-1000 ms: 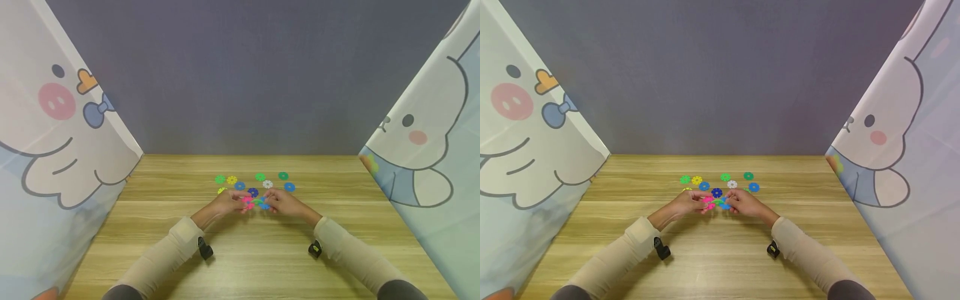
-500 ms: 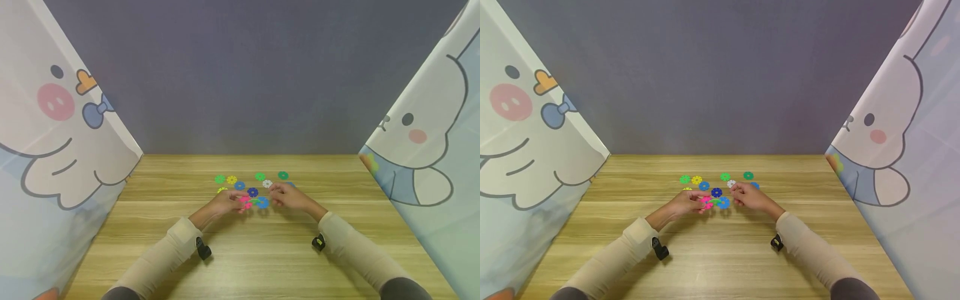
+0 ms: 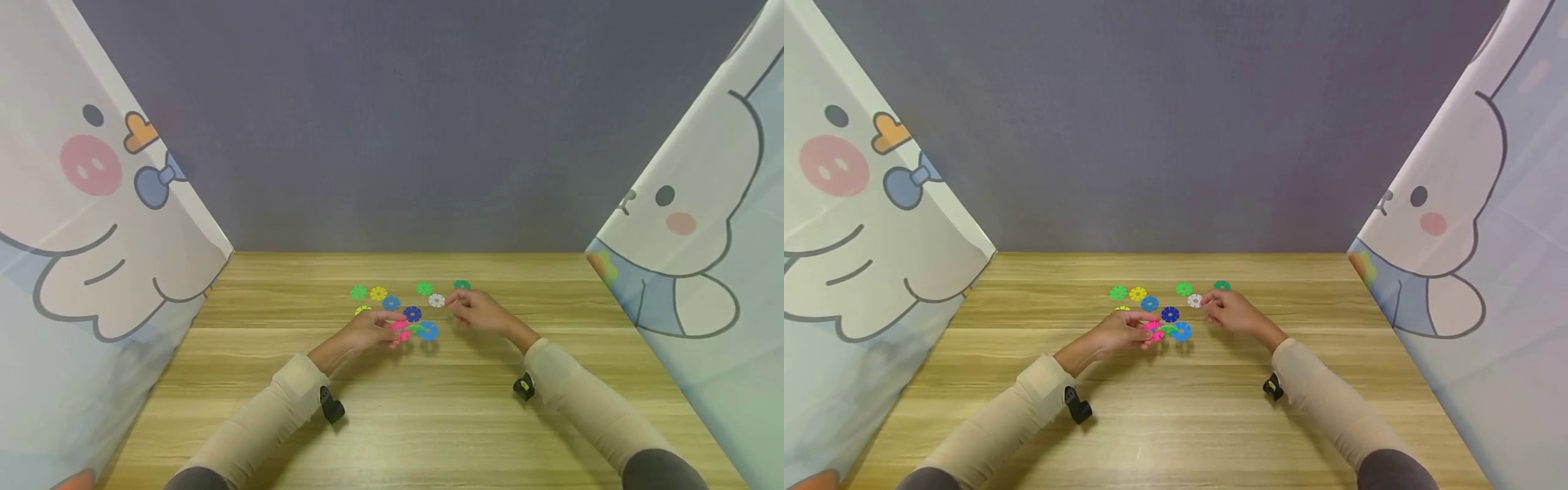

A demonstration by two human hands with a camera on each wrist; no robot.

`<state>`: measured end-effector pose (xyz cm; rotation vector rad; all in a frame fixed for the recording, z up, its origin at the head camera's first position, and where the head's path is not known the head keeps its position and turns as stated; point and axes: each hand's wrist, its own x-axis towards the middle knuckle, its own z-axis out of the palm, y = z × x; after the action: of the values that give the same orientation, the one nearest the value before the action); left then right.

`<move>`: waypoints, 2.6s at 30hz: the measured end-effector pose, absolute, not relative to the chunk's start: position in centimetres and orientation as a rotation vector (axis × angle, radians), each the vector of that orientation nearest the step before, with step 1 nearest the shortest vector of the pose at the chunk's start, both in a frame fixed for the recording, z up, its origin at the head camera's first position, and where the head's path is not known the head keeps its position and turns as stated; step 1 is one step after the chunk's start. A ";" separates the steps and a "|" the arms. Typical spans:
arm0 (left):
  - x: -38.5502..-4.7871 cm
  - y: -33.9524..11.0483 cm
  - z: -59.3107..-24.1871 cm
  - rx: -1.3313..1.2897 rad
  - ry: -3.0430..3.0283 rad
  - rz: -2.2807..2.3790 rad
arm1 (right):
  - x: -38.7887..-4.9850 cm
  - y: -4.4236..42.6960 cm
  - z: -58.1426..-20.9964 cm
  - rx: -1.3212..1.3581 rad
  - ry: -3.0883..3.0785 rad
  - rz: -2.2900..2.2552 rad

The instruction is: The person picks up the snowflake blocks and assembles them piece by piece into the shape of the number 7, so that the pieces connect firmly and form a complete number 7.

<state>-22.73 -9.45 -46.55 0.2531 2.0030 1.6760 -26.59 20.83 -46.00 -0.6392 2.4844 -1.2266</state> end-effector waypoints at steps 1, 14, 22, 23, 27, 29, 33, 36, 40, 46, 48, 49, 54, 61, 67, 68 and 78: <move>-22.7 -9.5 -46.6 0.256 2.003 1.674 | -26.7 20.9 -46.0 -0.637 2.500 -1.204; -22.8 -9.6 -46.9 0.256 1.977 1.681 | -27.7 22.4 -46.7 -0.703 2.640 -0.882; -22.8 -9.5 -46.9 0.251 1.966 1.685 | -27.8 22.9 -47.3 -0.728 2.706 -0.748; -22.8 -9.5 -46.9 0.251 1.963 1.687 | -27.8 22.9 -47.4 -0.718 2.707 -0.738; -22.8 -9.4 -46.9 0.259 1.960 1.688 | -27.9 22.9 -47.7 -0.717 2.712 -0.711; -22.8 -9.4 -46.9 0.262 1.959 1.686 | -27.9 22.9 -47.8 -0.731 2.716 -0.702; -22.8 -9.5 -47.0 0.264 1.961 1.684 | -27.9 22.9 -47.9 -0.721 2.725 -0.697; -22.9 -9.5 -47.1 0.264 1.966 1.685 | -27.9 22.9 -47.9 -0.713 2.729 -0.702; -22.9 -9.4 -47.2 0.254 1.974 1.687 | -27.9 22.9 -47.9 -0.713 2.730 -0.711; -22.9 -9.3 -47.2 0.238 1.965 1.701 | -28.1 22.8 -48.2 -0.708 2.756 -0.714; -22.9 -9.3 -47.1 0.240 1.965 1.704 | -28.2 22.8 -48.3 -0.698 2.774 -0.718; -22.9 -9.3 -47.1 0.239 1.965 1.705 | -28.2 22.8 -48.3 -0.687 2.784 -0.726; -22.9 -9.4 -47.0 0.249 1.973 1.693 | -28.1 22.8 -48.4 -0.654 2.854 -0.752; -22.9 -9.5 -46.9 0.255 1.974 1.684 | -28.0 23.0 -48.0 -0.644 2.897 -0.759; -22.9 -9.6 -46.8 0.238 1.970 1.688 | -27.8 23.1 -47.9 -0.715 2.911 -0.733; -22.9 -9.6 -46.9 0.237 1.969 1.690 | -27.8 23.1 -47.9 -0.720 2.911 -0.733; -22.9 -9.7 -47.1 0.236 1.962 1.702 | -27.2 22.9 -47.5 -0.732 2.892 -0.766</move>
<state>-22.85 -9.74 -47.10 0.2356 1.9618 1.7018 -27.23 22.85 -47.55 -0.7317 2.8918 -0.7663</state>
